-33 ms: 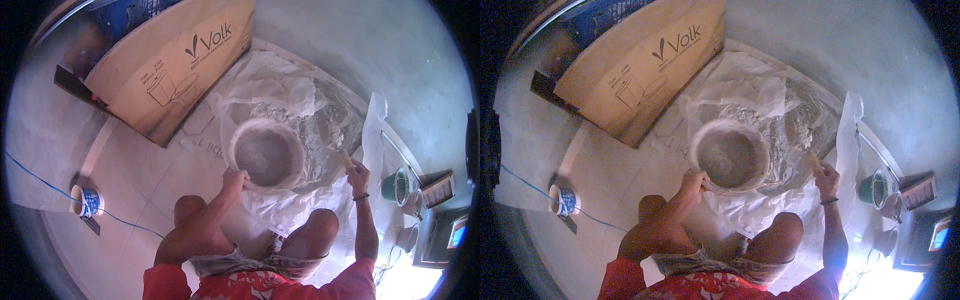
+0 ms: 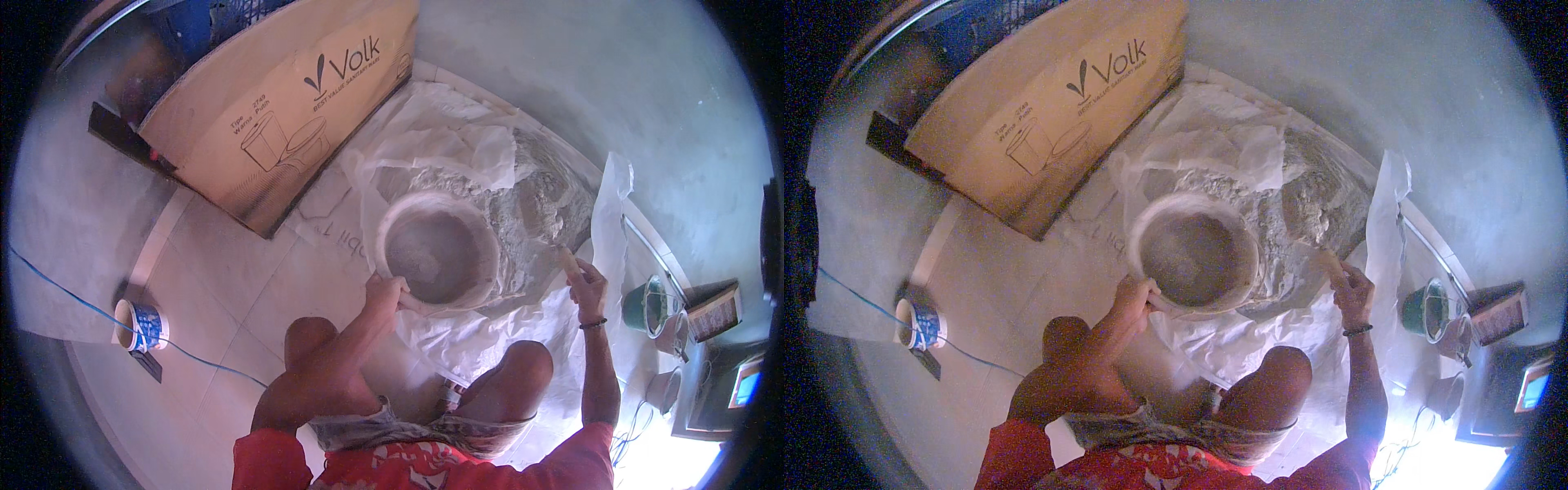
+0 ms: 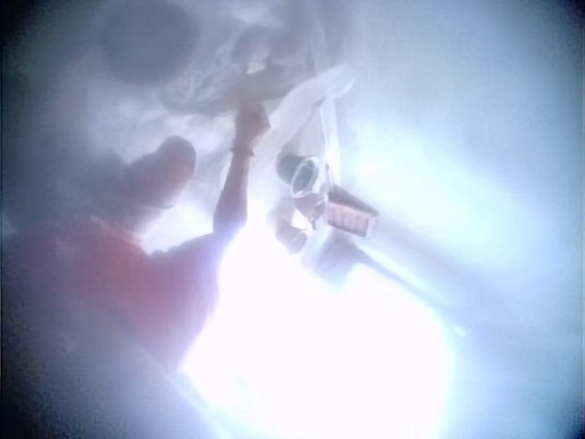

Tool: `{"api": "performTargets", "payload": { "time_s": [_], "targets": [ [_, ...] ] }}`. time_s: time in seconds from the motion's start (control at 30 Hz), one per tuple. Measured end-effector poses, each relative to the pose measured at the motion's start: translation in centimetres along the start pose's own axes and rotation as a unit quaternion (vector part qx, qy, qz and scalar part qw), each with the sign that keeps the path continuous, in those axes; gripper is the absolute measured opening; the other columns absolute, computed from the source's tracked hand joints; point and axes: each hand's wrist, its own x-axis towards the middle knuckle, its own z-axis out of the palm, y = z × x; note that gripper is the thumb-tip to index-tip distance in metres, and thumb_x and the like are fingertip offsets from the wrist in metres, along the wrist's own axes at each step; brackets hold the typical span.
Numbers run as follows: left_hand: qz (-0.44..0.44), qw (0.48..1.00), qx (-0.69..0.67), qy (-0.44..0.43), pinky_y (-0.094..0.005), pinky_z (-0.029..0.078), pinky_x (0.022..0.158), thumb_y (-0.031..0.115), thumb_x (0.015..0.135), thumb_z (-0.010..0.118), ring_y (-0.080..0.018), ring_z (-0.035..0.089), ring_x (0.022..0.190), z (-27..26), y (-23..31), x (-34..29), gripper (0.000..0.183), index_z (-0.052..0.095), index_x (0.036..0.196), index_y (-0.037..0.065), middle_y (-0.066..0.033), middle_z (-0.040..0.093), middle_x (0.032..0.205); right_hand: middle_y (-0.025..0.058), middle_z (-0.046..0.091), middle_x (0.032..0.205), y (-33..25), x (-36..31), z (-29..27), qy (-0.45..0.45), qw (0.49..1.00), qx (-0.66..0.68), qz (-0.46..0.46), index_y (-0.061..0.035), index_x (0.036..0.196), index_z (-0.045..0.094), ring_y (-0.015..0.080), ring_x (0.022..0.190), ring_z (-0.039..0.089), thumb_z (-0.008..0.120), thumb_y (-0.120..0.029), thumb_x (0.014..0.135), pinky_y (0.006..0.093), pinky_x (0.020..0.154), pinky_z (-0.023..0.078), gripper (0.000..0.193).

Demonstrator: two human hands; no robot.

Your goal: The person applies plaster to a wall using a trowel and a bucket. They then walk outside to refill the bucket with water and return inside to mix a dry powder into the bucket using a trowel.

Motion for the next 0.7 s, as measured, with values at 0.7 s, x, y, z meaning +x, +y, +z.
{"api": "performTargets", "payload": {
  "time_s": [0.7],
  "targets": [
    [0.049, 0.998, 0.034, 0.013, -0.0309, 0.040, 0.043, -0.001, 0.058, 0.055, -0.0183, 0.050, 0.056, 1.4, -0.3, -2.4, 0.033, 0.052, 0.090, 0.003, -0.0057, 0.051, 0.070, 0.0081, 0.057, 0.061, -13.2, -2.1, 5.2, -0.362, 0.920, -0.111, 0.104, 0.0033, 0.106, 0.058, 0.0097, 0.040, 0.048, 0.062, -0.018, 0.079, 0.0219, 0.035, 0.036, 0.034]
  ]
}}
